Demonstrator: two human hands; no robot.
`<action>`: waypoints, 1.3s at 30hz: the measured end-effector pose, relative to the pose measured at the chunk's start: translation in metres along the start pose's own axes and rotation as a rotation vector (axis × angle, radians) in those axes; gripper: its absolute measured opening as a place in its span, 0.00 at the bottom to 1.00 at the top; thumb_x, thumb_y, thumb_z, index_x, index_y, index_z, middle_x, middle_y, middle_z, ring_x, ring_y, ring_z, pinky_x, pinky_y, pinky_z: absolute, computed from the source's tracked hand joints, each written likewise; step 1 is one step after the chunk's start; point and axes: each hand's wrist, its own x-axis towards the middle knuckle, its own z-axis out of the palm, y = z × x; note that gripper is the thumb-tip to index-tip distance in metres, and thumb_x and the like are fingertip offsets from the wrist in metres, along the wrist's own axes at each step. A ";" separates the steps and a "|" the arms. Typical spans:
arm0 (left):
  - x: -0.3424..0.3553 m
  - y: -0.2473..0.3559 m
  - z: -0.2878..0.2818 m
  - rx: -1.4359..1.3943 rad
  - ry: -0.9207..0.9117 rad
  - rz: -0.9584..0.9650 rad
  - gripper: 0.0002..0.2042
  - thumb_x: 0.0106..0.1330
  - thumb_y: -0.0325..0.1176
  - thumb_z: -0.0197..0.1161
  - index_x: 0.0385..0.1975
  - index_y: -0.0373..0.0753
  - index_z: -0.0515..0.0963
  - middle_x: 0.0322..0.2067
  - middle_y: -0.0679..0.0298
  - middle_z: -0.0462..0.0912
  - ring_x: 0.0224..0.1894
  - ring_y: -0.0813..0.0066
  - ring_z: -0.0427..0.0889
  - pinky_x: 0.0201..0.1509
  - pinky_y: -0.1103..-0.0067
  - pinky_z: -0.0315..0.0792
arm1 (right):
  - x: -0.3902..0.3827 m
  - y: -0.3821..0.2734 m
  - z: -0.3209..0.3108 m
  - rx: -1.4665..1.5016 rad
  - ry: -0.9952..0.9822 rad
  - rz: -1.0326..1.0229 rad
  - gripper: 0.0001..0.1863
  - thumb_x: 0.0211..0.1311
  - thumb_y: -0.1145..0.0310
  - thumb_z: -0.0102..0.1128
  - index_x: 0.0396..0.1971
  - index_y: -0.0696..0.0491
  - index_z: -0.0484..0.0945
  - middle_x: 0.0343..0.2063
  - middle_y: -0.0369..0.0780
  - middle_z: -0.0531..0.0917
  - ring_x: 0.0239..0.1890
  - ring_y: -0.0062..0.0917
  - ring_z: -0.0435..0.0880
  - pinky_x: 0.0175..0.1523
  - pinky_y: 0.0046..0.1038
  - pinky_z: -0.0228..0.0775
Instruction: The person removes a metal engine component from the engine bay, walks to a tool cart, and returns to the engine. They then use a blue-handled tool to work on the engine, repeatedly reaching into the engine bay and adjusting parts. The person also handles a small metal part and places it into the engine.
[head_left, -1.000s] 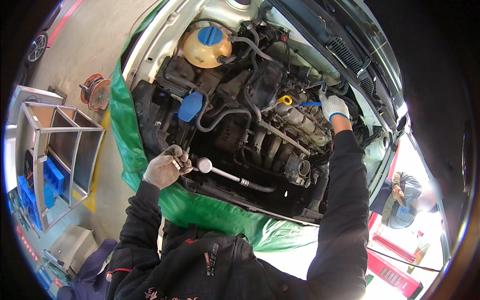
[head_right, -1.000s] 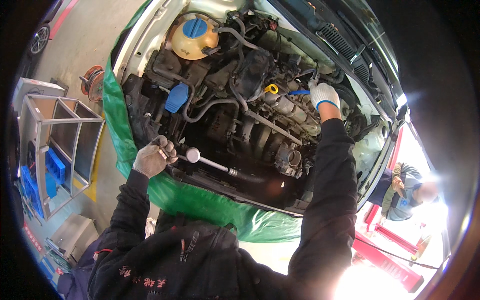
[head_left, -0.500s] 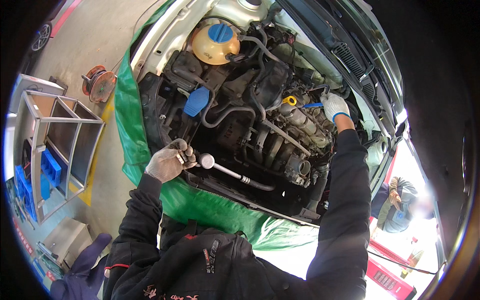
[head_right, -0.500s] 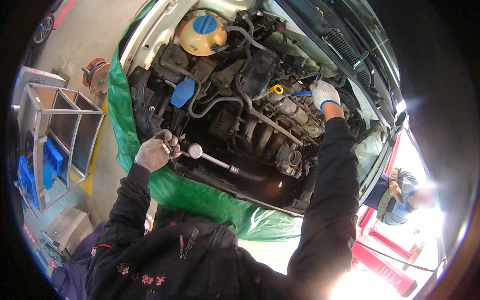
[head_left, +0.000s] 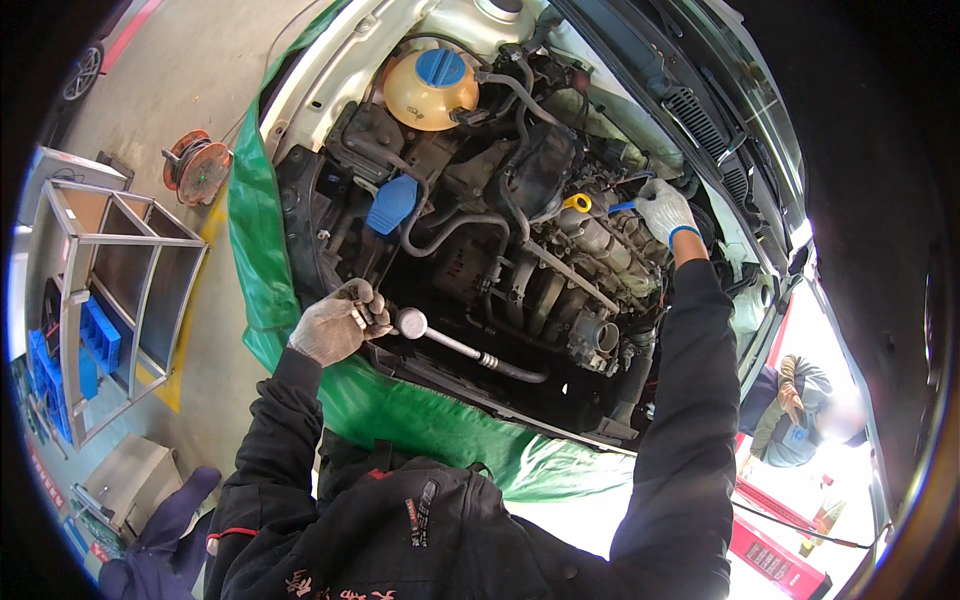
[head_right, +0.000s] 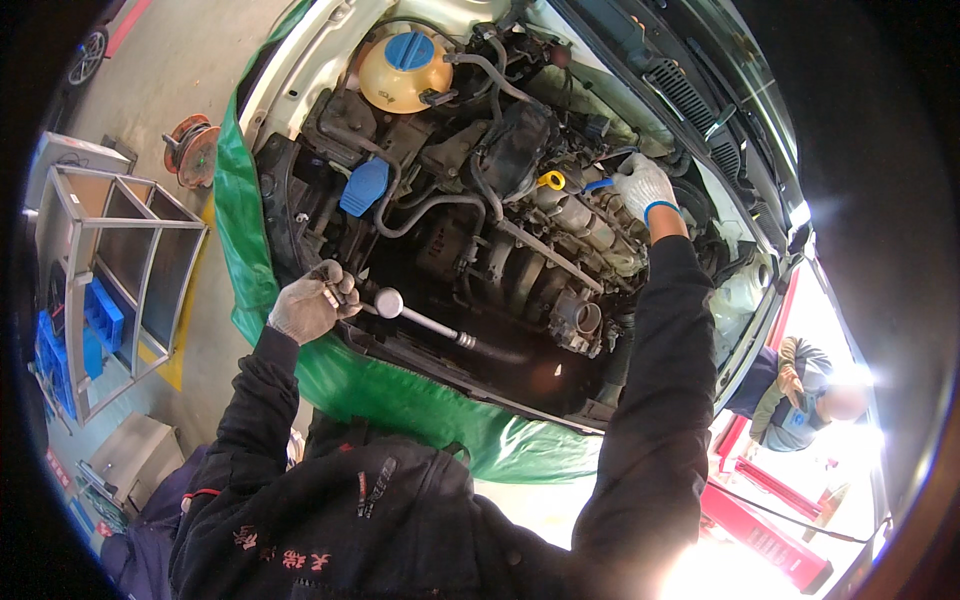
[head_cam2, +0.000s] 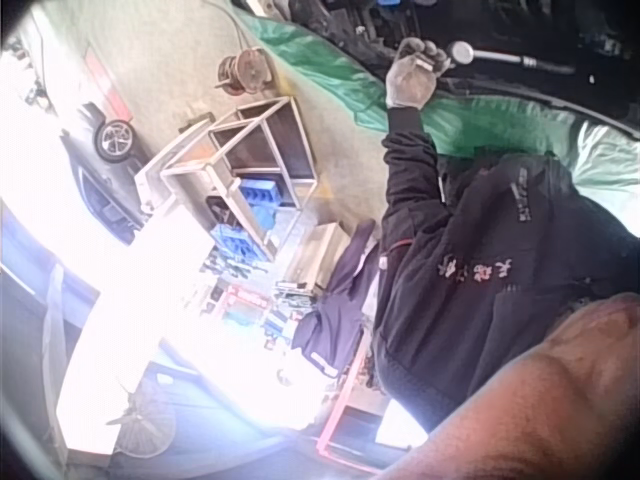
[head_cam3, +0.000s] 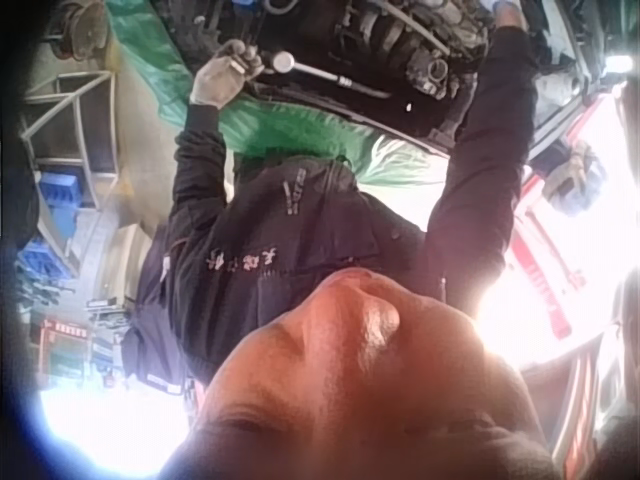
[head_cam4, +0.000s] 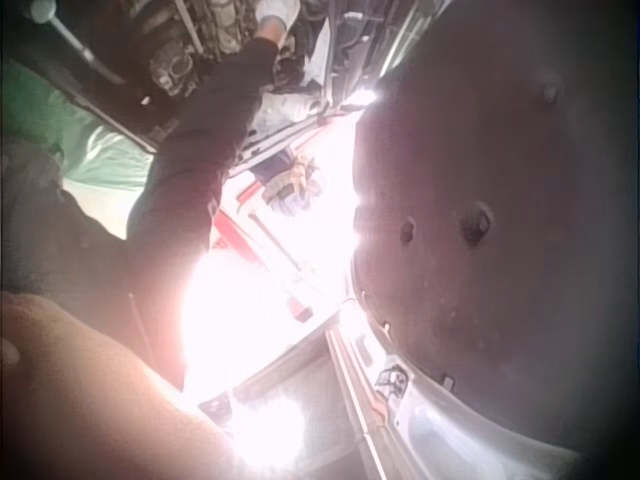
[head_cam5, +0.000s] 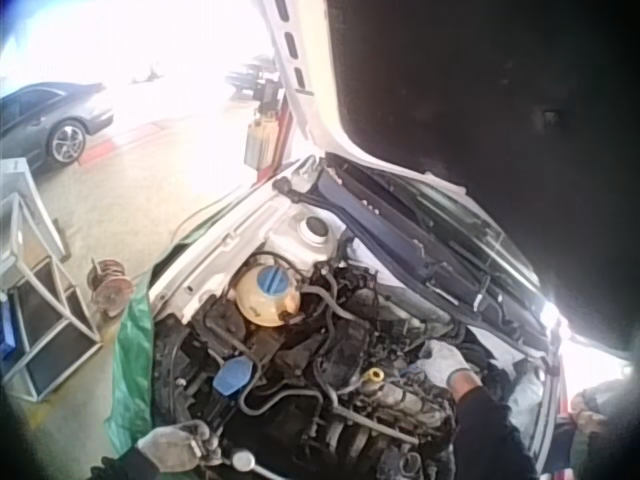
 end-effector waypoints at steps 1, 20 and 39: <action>0.000 0.000 0.000 -0.002 -0.007 0.004 0.13 0.72 0.39 0.72 0.48 0.42 0.78 0.48 0.61 0.84 0.57 0.57 0.87 0.63 0.60 0.83 | 0.002 0.001 0.002 -0.054 0.010 0.005 0.19 0.75 0.57 0.65 0.54 0.55 0.86 0.50 0.56 0.90 0.57 0.52 0.88 0.63 0.47 0.78; 0.000 -0.001 -0.001 -0.028 -0.030 0.008 0.13 0.74 0.38 0.71 0.50 0.41 0.79 0.49 0.59 0.84 0.57 0.56 0.88 0.66 0.59 0.83 | -0.015 -0.015 -0.014 0.156 0.023 0.115 0.21 0.78 0.52 0.63 0.54 0.55 0.86 0.50 0.56 0.90 0.58 0.52 0.88 0.61 0.46 0.78; 0.001 -0.001 -0.003 -0.024 -0.040 0.002 0.12 0.74 0.38 0.70 0.50 0.40 0.79 0.49 0.59 0.84 0.57 0.56 0.88 0.66 0.59 0.83 | -0.008 0.009 0.007 -0.080 0.004 0.080 0.24 0.78 0.51 0.62 0.59 0.55 0.85 0.55 0.56 0.89 0.59 0.53 0.87 0.66 0.46 0.78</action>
